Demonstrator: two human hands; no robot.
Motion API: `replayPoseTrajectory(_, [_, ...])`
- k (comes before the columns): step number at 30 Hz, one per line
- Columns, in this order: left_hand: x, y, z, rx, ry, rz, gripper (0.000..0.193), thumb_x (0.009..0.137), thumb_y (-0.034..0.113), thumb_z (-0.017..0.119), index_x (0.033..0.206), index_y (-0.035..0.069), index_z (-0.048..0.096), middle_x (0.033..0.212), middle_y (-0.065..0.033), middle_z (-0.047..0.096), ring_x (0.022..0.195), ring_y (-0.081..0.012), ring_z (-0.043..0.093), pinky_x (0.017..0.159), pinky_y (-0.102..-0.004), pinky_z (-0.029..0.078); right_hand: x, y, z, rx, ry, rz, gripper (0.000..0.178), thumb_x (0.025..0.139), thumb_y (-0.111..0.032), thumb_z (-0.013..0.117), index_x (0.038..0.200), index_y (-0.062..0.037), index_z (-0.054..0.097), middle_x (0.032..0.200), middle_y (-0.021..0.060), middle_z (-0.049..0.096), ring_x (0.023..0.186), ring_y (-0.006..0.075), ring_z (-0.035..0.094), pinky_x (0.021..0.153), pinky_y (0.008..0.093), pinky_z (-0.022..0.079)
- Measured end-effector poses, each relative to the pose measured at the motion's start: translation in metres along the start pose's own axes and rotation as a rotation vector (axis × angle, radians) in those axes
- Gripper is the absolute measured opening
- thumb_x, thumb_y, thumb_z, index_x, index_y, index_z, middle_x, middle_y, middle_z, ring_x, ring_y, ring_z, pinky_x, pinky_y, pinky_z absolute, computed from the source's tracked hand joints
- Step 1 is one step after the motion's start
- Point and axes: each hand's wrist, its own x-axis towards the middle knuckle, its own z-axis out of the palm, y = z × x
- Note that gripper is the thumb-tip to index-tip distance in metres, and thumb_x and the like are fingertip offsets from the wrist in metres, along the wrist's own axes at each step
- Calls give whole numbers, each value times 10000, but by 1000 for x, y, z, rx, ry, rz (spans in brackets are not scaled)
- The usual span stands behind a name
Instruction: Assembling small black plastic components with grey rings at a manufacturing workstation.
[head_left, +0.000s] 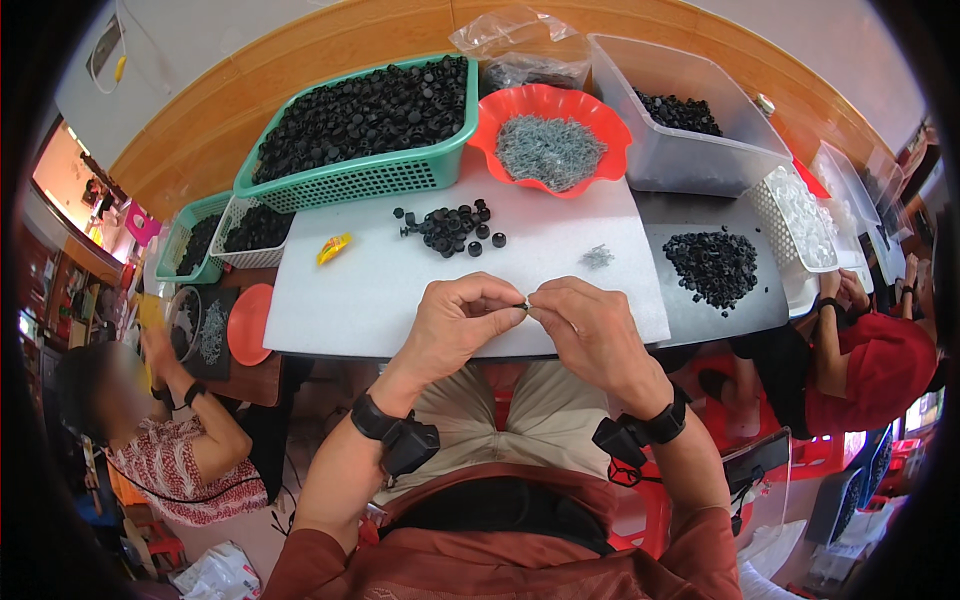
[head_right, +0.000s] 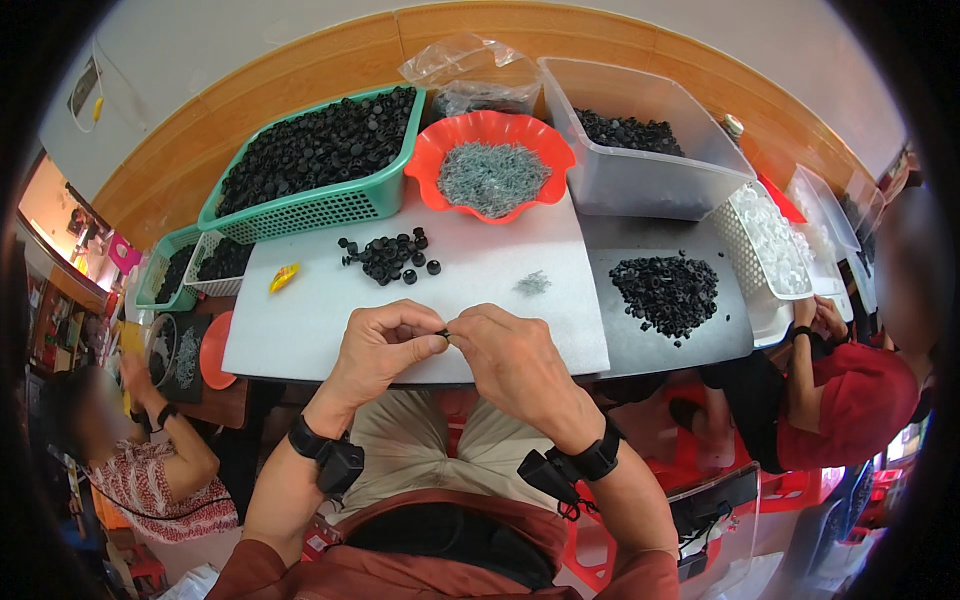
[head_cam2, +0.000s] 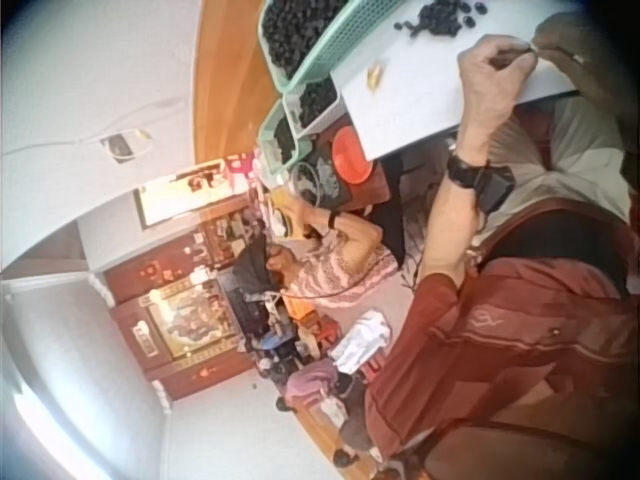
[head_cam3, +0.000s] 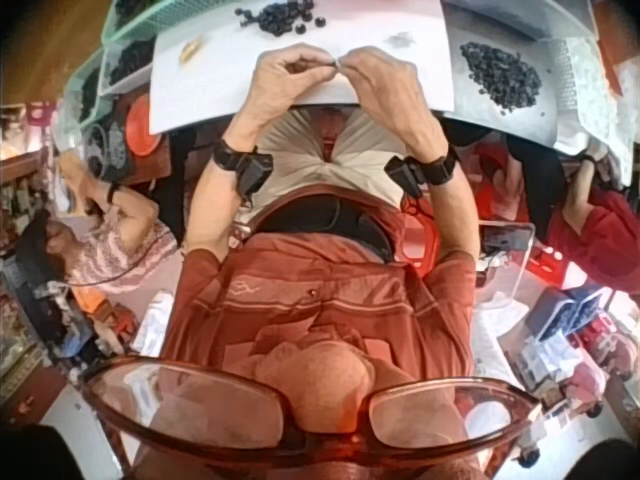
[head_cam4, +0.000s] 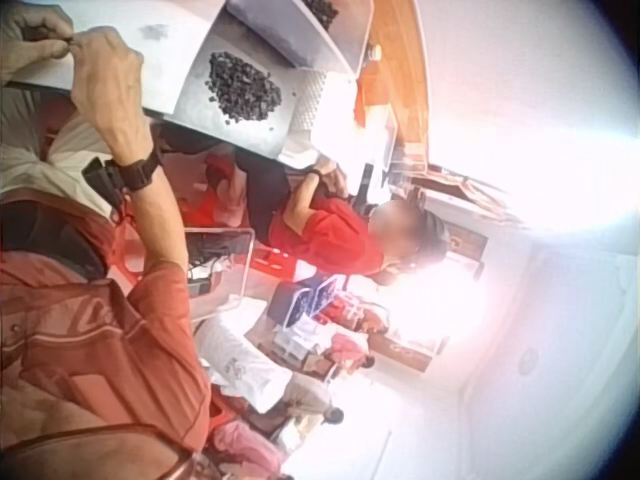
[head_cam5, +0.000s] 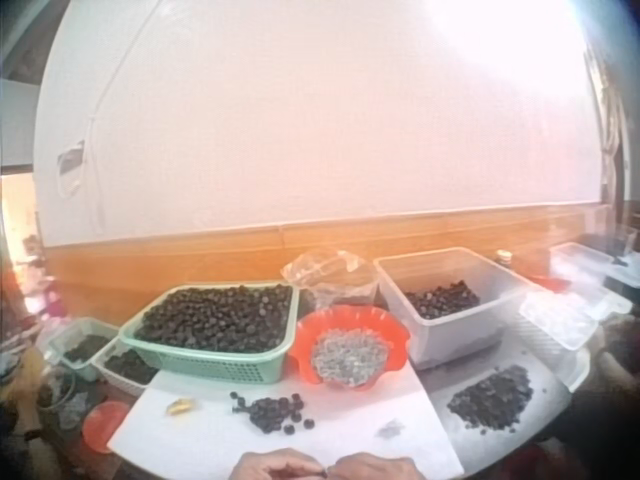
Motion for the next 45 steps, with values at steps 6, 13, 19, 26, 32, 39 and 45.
replayPoseTrajectory(6, [1, 1, -3, 4, -7, -34, 134, 899, -20, 763, 1030, -34, 740, 1017, -74, 734, 893, -126, 708, 821, -260, 581, -3, 6, 7, 146, 26, 22, 165, 897, 21, 688, 1060, 8, 708, 1041, 181, 732, 858, 378, 725, 724, 401, 592])
replayPoseTrajectory(13, [3, 1, -4, -167, -14, -35, 158, 923, 5, 751, 1070, -45, 722, 970, -84, 754, 876, -124, 724, 825, -254, 594, -7, 3, 21, 244, 101, 58, 313, 858, 29, 747, 1162, -23, 702, 1069, 137, 696, 751, 271, 709, 660, 339, 569])
replayPoseTrajectory(19, [5, 5, -8, -237, -68, -86, 153, 948, 49, 741, 1070, -40, 716, 985, -83, 744, 894, -136, 722, 835, -274, 607, -7, 6, 26, 218, 144, 14, 348, 861, 11, 763, 1198, -36, 688, 1069, 132, 684, 739, 266, 697, 633, 347, 557])
replayPoseTrajectory(26, [8, 9, -9, -352, -75, -176, 106, 953, 53, 730, 1019, -25, 702, 996, -82, 704, 927, -151, 697, 842, -322, 643, -4, 2, 26, 174, 175, -8, 350, 882, -5, 754, 1222, -37, 679, 1063, 142, 664, 782, 307, 701, 651, 379, 564])
replayPoseTrajectory(32, [7, 9, -5, -489, -91, -203, 134, 989, 50, 680, 1112, -2, 663, 1079, -81, 686, 970, -165, 706, 848, -330, 648, -5, 2, 29, 149, 201, -6, 369, 890, -10, 752, 1250, -39, 676, 1060, 143, 651, 775, 305, 690, 647, 373, 559])
replayPoseTrajectory(39, [5, 14, 4, -580, -84, -240, 221, 1027, 87, 635, 1229, -2, 642, 1145, -96, 689, 1016, -193, 725, 886, -334, 644, -6, 5, 32, 170, 276, -55, 346, 903, 6, 737, 1243, -29, 679, 1056, 149, 660, 773, 286, 694, 645, 355, 566])
replayPoseTrajectory(45, [4, 9, 5, -631, -76, -254, 233, 1028, 96, 635, 1242, 5, 647, 1111, -92, 703, 1007, -187, 730, 890, -341, 644, -8, 3, 33, 254, 313, 28, 263, 891, -15, 765, 1147, -16, 703, 1035, 147, 696, 777, 253, 697, 647, 334, 564])
